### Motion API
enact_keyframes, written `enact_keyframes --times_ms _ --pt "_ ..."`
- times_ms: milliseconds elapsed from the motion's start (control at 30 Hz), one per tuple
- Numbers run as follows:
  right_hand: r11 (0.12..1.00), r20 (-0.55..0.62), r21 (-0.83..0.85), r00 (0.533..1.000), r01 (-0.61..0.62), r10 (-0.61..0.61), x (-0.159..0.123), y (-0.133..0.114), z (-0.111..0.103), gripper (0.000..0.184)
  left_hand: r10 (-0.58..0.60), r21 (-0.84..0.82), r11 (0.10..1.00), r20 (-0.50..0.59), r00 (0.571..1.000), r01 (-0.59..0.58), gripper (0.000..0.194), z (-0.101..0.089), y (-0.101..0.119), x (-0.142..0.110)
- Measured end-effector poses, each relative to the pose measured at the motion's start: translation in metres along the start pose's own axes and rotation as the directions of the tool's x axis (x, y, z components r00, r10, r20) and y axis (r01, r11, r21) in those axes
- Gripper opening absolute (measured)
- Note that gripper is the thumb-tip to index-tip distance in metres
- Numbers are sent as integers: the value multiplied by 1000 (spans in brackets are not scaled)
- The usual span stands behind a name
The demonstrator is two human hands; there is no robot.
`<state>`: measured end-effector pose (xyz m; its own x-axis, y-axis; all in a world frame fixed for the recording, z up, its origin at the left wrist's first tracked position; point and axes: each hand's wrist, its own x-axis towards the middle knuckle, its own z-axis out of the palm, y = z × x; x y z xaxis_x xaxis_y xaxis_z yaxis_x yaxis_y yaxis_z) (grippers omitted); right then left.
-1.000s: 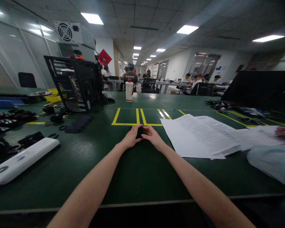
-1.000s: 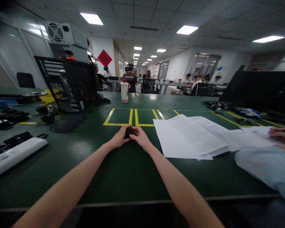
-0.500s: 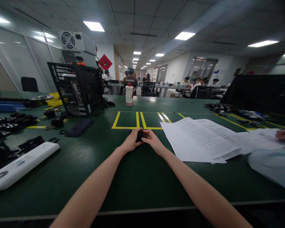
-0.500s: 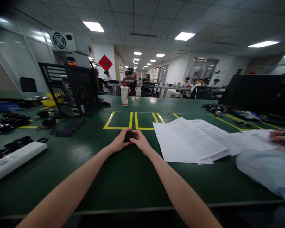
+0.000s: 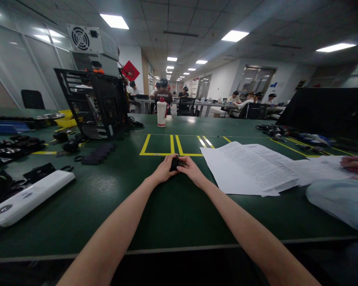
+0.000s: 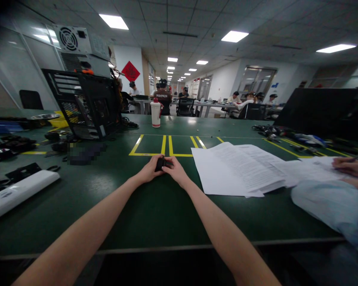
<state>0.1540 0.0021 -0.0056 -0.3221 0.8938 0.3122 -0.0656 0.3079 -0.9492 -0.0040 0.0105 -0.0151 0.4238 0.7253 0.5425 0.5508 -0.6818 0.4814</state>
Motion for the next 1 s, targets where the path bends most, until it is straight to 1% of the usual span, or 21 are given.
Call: enact_keyframes --times_ms 67,133,233,333,467,533,600,667,800,900,1000 --pt "999 -18 -36 1000 23 -24 0 2 0 27 -5 4 1000 -3 1000 5 62 0 1 0" --pt "997 -37 -71 999 15 -18 1 4 -1 23 -12 4 1000 -5 1000 12 62 -1 2 0" --pt "996 -49 -76 998 -36 32 4 7 -2 29 -16 2 1000 -8 1000 16 62 0 1 0" --pt "995 -13 -67 997 -75 74 4 4 -3 33 -22 4 1000 -8 1000 22 63 0 0 0" --pt "998 59 -19 997 -56 57 -2 -7 -1 34 -19 3 1000 3 1000 19 63 0 0 0" --pt "999 47 -26 998 -47 48 -4 -11 0 30 -23 0 1000 3 1000 23 63 0 0 0" --pt "997 7 -65 999 -33 33 -4 -11 1 25 -29 -3 1000 0 1000 29 63 0 0 0" --pt "996 -20 -90 999 -27 25 -3 -9 1 26 -32 -5 999 -4 999 32 63 0 1 0" --pt "994 -2 -85 998 -63 63 0 -5 -1 34 -25 2 1000 -6 1000 25 64 -2 2 -1" --pt "998 31 -37 998 -56 57 0 -5 -1 33 -17 1 1000 4 1000 17 62 -2 3 -1" --pt "999 5 -30 1000 -15 15 0 -3 0 28 -13 -8 1000 -4 1000 13 62 -1 2 0"
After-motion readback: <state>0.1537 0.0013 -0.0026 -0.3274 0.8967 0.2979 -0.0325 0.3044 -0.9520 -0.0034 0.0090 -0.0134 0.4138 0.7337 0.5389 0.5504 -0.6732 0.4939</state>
